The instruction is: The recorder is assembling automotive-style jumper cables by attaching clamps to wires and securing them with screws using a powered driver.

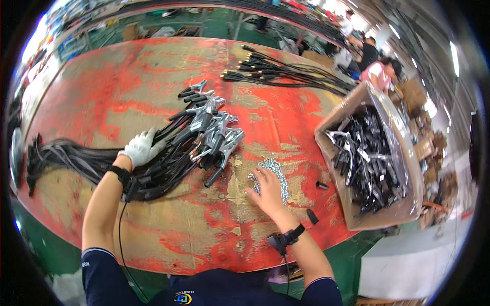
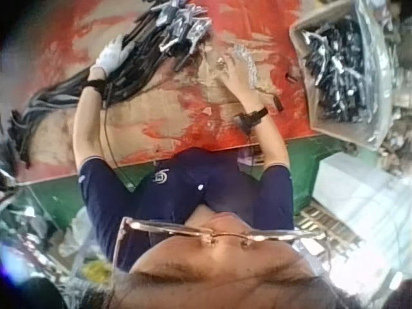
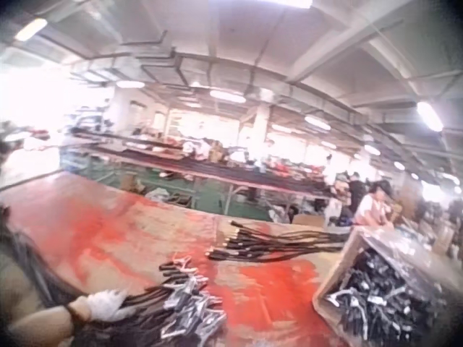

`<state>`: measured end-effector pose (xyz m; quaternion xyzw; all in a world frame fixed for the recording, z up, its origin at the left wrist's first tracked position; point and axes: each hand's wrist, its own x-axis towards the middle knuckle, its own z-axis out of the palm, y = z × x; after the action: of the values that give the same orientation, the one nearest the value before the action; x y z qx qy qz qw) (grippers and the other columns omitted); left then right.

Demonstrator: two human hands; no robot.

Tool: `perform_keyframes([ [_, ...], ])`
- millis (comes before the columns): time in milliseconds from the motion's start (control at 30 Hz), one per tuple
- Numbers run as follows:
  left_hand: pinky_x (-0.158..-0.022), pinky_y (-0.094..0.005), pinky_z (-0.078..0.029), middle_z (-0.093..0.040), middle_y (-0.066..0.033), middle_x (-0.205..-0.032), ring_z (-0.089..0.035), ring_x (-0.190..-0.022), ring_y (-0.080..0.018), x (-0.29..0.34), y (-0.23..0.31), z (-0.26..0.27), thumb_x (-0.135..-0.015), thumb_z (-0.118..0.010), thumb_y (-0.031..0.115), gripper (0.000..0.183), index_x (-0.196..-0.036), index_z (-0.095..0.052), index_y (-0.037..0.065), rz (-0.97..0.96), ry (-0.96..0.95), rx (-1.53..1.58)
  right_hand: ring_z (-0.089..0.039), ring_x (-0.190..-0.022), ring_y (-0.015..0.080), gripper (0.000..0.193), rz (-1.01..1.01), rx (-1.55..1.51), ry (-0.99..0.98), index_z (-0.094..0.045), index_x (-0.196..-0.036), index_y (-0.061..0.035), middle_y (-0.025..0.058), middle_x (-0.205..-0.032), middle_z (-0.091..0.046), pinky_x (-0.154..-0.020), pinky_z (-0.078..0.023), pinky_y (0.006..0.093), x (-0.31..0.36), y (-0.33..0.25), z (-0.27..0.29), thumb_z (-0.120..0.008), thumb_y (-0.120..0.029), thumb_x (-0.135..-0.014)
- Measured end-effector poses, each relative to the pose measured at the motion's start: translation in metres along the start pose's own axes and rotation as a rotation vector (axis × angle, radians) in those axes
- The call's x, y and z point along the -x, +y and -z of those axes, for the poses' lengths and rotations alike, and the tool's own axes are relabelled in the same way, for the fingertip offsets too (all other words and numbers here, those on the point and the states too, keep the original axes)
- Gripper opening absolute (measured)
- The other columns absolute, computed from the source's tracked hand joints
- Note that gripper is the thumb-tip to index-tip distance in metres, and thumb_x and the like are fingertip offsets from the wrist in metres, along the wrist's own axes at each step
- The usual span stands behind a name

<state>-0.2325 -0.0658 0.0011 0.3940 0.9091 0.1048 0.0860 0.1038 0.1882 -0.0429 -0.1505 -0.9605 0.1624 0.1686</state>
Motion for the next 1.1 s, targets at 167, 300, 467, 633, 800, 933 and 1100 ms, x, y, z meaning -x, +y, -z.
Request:
perform_keyframes([
  [167, -0.096, -0.0451, -0.043, -0.055, -0.0267, -0.123, -0.052, -0.115, -0.0422, 0.021, 0.02, 0.02, -0.094, -0.049, 0.042, 0.053, -0.131, -0.046, 0.004, 0.001, -0.147, 0.155, -0.04, -0.128, 0.0296, 0.056, 0.079, 0.202, -0.043, -0.048, -0.129, -0.0065, 0.0118, -0.132, -0.048, -0.108, -0.026, 0.048, 0.002, -0.004, -0.016, -0.067, -0.033, -0.084],
  [300, -0.1, -0.0436, -0.041, -0.056, -0.0249, -0.124, -0.051, -0.117, -0.0394, 0.047, 0.022, 0.019, -0.093, -0.053, 0.036, 0.05, -0.131, -0.047, 0.004, -0.043, -0.065, 0.181, -0.047, -0.118, 0.0277, 0.035, 0.142, 0.252, -0.015, -0.054, -0.115, -0.0075, 0.0101, -0.118, -0.054, -0.105, -0.031, 0.0454, -0.003, 0.011, -0.028, -0.062, -0.026, -0.087],
  [467, -0.099, -0.0438, -0.041, -0.057, -0.0246, -0.12, -0.052, -0.115, -0.0404, 0.038, 0.038, 0.028, -0.092, -0.052, 0.038, 0.049, -0.129, -0.049, 0.006, -0.015, -0.087, 0.206, -0.051, -0.108, 0.0275, 0.022, 0.105, 0.239, 0.044, -0.055, -0.102, -0.0079, 0.0086, -0.107, -0.056, -0.099, -0.036, 0.0425, -0.003, 0.025, -0.023, -0.061, -0.021, -0.086],
  [633, -0.1, -0.043, -0.041, -0.056, -0.0249, -0.12, -0.053, -0.115, -0.0391, 0.024, 0.019, -0.004, -0.092, -0.051, 0.043, 0.052, -0.124, -0.053, 0.002, -0.033, 0.165, 0.002, -0.052, -0.104, 0.0281, 0.021, 0.128, 0.311, 0.051, -0.055, -0.1, -0.0074, 0.0088, -0.103, -0.056, -0.093, -0.039, 0.0417, -0.005, 0.027, -0.026, -0.062, -0.02, -0.085],
  [800, -0.097, -0.0426, -0.043, -0.059, -0.0253, -0.116, -0.056, -0.111, -0.0392, 0.013, 0.026, 0.003, -0.091, -0.052, 0.045, 0.051, -0.117, -0.056, 0.001, 0.106, -0.059, 0.091, -0.052, -0.102, 0.0291, 0.02, -0.002, 0.281, 0.066, -0.055, -0.1, -0.0083, 0.01, -0.102, -0.056, -0.089, -0.04, 0.0415, 0.006, 0.041, -0.018, -0.063, -0.017, -0.084],
  [933, -0.09, -0.043, -0.046, -0.063, -0.0235, -0.107, -0.059, -0.105, -0.0387, 0.008, 0.02, -0.001, -0.091, -0.052, 0.044, 0.047, -0.108, -0.059, 0.001, 0.124, -0.079, 0.123, -0.052, -0.103, 0.0292, 0.021, -0.086, 0.274, 0.024, -0.055, -0.101, -0.0082, 0.0101, -0.103, -0.056, -0.089, -0.04, 0.0423, 0.009, 0.049, -0.011, -0.064, -0.017, -0.084],
  [1100, -0.088, -0.0435, -0.047, -0.063, -0.0233, -0.103, -0.06, -0.102, -0.0386, 0.007, 0.017, -0.007, -0.09, -0.054, 0.043, 0.045, -0.103, -0.06, 0.001, 0.05, -0.026, 0.09, -0.054, -0.099, 0.0272, 0.018, 0.112, 0.143, 0.015, -0.059, -0.096, -0.0102, 0.0068, -0.096, -0.057, -0.09, -0.039, 0.0418, 0.01, 0.024, 0.006, -0.067, -0.019, -0.082],
])
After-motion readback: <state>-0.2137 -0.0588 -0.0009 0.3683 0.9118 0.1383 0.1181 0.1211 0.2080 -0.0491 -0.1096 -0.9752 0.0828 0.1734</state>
